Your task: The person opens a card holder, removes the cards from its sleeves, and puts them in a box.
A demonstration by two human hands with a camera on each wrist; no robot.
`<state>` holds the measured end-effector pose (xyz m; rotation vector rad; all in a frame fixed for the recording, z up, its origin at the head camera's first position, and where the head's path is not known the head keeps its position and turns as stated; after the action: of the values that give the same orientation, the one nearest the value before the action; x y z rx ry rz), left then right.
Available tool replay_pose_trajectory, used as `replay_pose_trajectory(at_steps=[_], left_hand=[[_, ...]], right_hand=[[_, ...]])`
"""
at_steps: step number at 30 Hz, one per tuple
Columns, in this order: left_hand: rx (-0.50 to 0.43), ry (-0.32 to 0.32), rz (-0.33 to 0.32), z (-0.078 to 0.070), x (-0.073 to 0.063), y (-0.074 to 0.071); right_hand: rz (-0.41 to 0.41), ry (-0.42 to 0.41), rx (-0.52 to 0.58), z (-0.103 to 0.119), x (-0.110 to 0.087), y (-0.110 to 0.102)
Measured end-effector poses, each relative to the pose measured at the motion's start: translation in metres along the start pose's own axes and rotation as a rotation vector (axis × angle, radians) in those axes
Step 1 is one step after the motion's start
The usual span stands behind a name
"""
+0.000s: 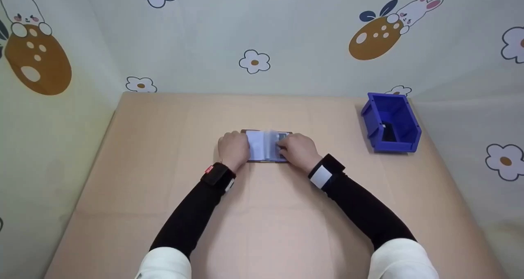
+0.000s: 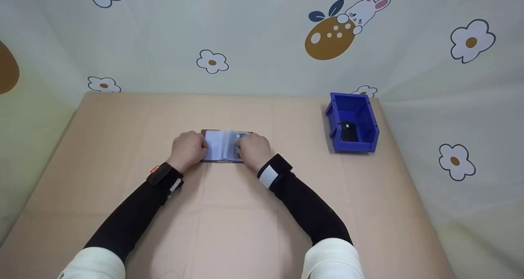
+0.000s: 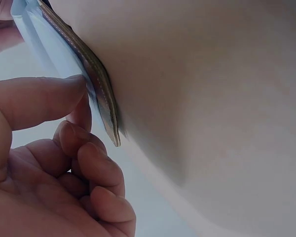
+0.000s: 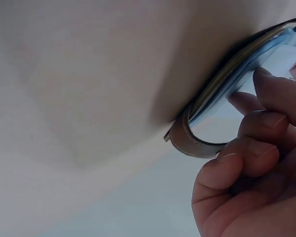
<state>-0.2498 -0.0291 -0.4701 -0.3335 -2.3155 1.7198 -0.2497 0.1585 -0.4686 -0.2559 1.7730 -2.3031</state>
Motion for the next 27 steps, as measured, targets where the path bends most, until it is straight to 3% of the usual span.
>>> replay_pose_trajectory(at_steps=[14,27], left_hand=[[-0.015,0.013,-0.017,0.0019,0.0002,0.0011],[-0.013,0.017,-0.025,0.0009,-0.0003,0.0015]], right_hand=[[-0.014,-0.046,-0.007,0.0088,0.0041,0.0020],[-0.005,-0.033,-0.005,0.0097,0.0057,0.0053]])
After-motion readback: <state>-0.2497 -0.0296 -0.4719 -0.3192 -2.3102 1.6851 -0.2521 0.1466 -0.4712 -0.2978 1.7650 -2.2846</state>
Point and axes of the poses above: each hand's wrist, its own x-axis towards the middle knuckle, its own y-axis out of the palm, z = x × y, the point moved 3 cm from there along x, towards the middle knuckle, and after that the axes turned 11 degrees about y, right-handed, at the moved point
